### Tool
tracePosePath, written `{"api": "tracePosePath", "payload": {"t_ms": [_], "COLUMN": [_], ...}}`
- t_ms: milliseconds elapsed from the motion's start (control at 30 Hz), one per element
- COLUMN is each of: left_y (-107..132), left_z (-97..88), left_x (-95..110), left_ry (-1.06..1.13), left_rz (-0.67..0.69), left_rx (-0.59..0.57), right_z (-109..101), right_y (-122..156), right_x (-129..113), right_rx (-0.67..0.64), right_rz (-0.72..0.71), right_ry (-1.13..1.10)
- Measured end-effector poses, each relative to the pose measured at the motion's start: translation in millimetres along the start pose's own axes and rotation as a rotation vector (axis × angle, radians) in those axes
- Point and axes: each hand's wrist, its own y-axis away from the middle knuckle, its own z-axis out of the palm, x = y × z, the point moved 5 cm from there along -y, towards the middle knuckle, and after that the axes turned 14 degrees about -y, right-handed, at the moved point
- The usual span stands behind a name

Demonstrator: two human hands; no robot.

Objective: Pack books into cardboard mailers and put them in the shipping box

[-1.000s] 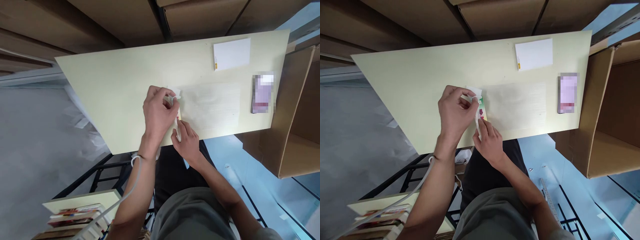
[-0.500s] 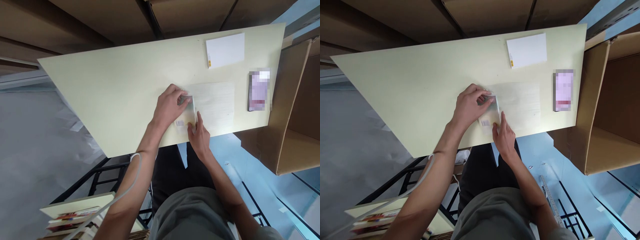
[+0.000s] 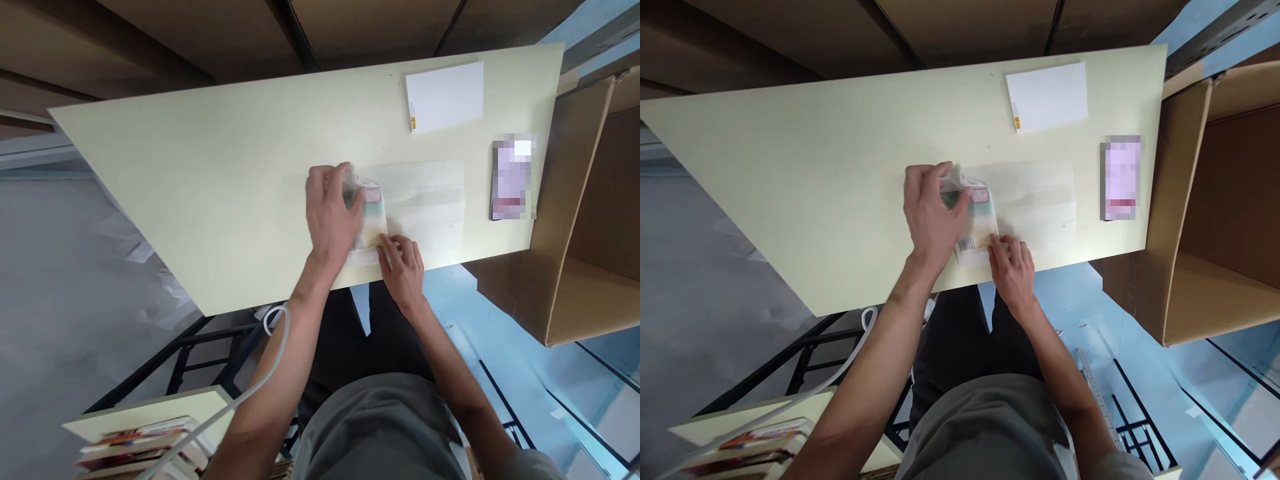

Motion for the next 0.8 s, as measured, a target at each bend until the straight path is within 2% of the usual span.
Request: {"api": "tracePosePath", "payload": {"t_ms": [100, 167, 233, 333, 467, 567, 667, 800], "left_y": [20.3, 40.2, 60.7, 82.6, 86.0, 79.5, 77.4, 84.2], "left_z": [-21.3, -31.2, -33.9, -26.8, -13.6, -14.8, -35.1, -64.0], "left_x": [-9.7, -16.5, -21.7, -29.4, -45.5, -53.8, -51.2, -32.9], "left_ry": [-0.004, -0.018, -0.025, 0.027, 0.208, 0.316, 0.262, 0.154], "left_rz": [-0.086, -0.146, -0.195, -0.268, -0.393, -0.415, -0.344, -0.242], "left_rx": [0.067, 0.048, -0.009, -0.080, -0.109, -0.152, -0.072, 0.072], "right_z": [2.4, 4.6, 5.8, 6.5, 7.5, 11.8, 22.2, 37.5], "right_y": [2.1, 3.7, 4.4, 3.5, -0.8, -5.7, -12.0, -22.2], "right_x": [4.0, 5.6, 5.4, 4.0, 3.7, -0.6, -12.0, -29.5], "right_rx": [0.002, 0.003, 0.022, 0.045, 0.036, 0.003, -0.056, -0.152], "right_rz": [0.009, 0.036, 0.053, 0.072, 0.115, 0.116, 0.089, 0.054], "right_ry": [-0.031, -0.053, -0.065, -0.092, -0.137, -0.159, -0.191, -0.256]}}
